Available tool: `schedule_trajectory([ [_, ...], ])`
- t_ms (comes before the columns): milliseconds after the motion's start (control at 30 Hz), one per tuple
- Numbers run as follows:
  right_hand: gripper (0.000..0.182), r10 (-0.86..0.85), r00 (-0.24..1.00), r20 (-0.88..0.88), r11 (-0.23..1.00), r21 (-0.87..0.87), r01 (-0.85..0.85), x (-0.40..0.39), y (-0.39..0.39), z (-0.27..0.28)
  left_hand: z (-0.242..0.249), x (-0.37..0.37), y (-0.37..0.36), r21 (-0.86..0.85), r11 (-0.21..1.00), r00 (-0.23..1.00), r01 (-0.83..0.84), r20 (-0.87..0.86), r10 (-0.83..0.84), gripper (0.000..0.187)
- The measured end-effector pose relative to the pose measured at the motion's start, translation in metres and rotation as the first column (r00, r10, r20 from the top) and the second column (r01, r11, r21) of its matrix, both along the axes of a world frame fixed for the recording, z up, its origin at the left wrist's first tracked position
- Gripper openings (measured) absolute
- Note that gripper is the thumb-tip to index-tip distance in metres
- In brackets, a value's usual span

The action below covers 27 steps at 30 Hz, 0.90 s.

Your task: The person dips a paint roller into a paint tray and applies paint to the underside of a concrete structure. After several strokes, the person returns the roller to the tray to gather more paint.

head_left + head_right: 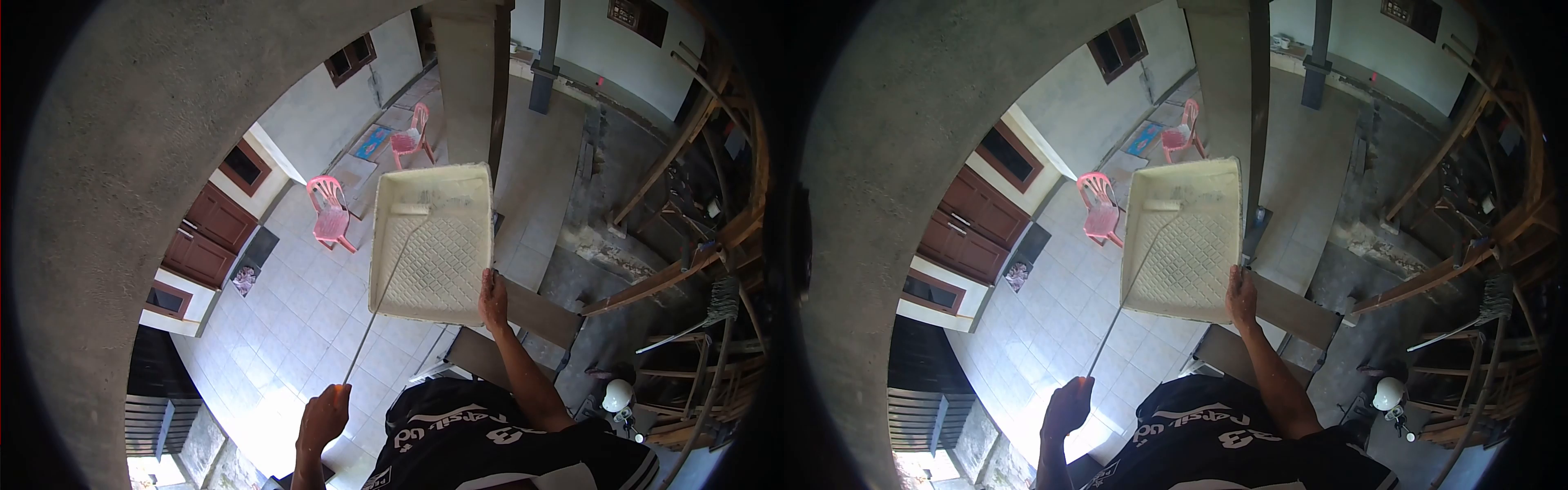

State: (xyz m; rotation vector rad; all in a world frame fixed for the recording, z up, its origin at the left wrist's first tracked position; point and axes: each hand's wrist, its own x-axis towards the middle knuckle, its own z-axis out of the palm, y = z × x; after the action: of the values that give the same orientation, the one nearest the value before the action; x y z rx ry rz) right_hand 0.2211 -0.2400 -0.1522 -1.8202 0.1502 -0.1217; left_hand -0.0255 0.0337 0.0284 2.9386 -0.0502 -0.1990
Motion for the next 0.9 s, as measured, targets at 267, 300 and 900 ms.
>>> schedule_trajectory([
  [267, 0.052, -0.005, 0.999, -0.047, 1.000, 0.005, 0.005, 0.007, -0.001, -0.012, 0.009, -0.017, -0.011, -0.248, 0.878, 0.912, -0.408, -0.082, 0.401, 0.020],
  [300, 0.053, 0.001, 0.999, -0.045, 1.000, 0.008, -0.001, 0.007, -0.003, -0.013, 0.018, -0.018, -0.016, -0.242, 0.853, 0.887, -0.463, -0.119, 0.447, 0.017],
  [900, 0.058, 0.046, 0.996, -0.074, 0.985, 0.167, -0.033, 0.000, -0.007, 0.009, 0.067, -0.036, -0.011, -0.261, 0.927, 0.884, -0.270, 0.315, 0.346, 0.011],
])
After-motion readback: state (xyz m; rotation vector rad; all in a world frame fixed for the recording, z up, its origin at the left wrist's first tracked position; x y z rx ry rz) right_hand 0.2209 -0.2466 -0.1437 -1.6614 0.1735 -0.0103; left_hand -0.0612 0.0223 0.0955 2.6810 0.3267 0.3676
